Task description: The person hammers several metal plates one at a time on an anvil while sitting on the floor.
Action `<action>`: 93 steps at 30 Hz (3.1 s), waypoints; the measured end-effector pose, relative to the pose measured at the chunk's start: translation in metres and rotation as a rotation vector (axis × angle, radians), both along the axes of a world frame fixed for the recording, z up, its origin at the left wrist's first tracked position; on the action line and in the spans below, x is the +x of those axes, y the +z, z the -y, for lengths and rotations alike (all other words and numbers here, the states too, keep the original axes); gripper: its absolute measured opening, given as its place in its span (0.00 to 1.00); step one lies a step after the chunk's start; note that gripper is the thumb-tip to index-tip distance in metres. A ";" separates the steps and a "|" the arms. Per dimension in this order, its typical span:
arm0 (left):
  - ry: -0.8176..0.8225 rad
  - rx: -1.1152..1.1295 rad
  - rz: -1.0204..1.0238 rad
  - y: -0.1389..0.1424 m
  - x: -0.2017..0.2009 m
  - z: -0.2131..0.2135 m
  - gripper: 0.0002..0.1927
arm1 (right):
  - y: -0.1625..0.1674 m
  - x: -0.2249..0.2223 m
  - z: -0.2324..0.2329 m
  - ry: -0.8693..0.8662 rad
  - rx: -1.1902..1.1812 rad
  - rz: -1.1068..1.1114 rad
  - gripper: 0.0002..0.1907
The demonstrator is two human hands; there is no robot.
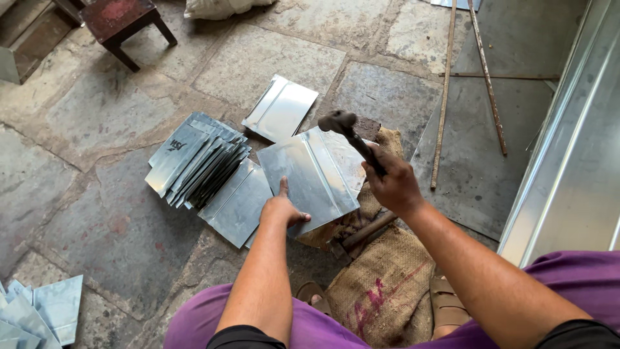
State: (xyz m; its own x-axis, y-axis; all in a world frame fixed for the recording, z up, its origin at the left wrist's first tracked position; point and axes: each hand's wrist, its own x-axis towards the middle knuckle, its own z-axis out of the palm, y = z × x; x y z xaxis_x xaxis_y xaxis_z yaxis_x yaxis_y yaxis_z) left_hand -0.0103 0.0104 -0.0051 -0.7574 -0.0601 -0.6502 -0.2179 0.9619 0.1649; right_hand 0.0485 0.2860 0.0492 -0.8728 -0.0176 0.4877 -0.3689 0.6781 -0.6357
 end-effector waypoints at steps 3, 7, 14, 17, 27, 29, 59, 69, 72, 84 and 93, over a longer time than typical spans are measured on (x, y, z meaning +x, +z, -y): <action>0.004 -0.010 -0.005 0.001 0.000 -0.002 0.80 | -0.009 0.012 0.001 0.093 -0.111 0.295 0.15; -0.005 -0.030 -0.004 0.005 -0.001 -0.004 0.80 | -0.011 0.017 -0.004 -0.143 0.228 0.780 0.16; 0.031 -0.013 0.009 0.002 -0.004 -0.004 0.79 | 0.000 0.006 -0.007 0.006 0.025 0.061 0.15; 0.011 -0.037 -0.011 0.004 -0.004 -0.006 0.79 | -0.008 0.018 -0.005 0.072 -0.067 0.187 0.14; 0.124 0.016 -0.081 0.005 0.001 -0.006 0.77 | -0.015 0.026 -0.014 -0.040 0.082 0.279 0.19; 0.134 0.021 -0.083 0.006 0.002 -0.006 0.77 | -0.012 0.031 -0.011 0.001 0.024 0.234 0.18; 0.612 0.528 -0.545 0.036 -0.009 -0.007 0.23 | 0.011 0.038 -0.052 -0.285 -0.245 0.220 0.16; 0.168 0.569 -0.958 0.114 -0.001 -0.055 0.10 | 0.098 0.033 -0.080 -0.060 -0.738 -0.299 0.17; -0.032 0.422 -0.849 0.116 0.006 -0.056 0.06 | 0.117 0.039 -0.089 -0.113 -0.757 -0.374 0.17; 0.366 0.235 -0.922 0.039 -0.004 -0.030 0.25 | 0.124 0.055 -0.076 -0.047 -0.734 -0.237 0.12; 0.570 0.590 -0.002 0.037 0.005 -0.045 0.38 | 0.135 0.057 -0.051 0.009 -0.522 -0.218 0.10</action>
State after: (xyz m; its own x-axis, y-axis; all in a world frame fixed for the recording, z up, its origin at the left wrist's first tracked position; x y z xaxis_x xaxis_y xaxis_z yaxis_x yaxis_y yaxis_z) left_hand -0.0049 0.0552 0.0323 -0.7148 -0.0848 -0.6942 -0.6466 0.4585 0.6097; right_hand 0.1052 0.3365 0.1838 -0.7517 0.2675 0.6028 -0.5338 0.2901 -0.7943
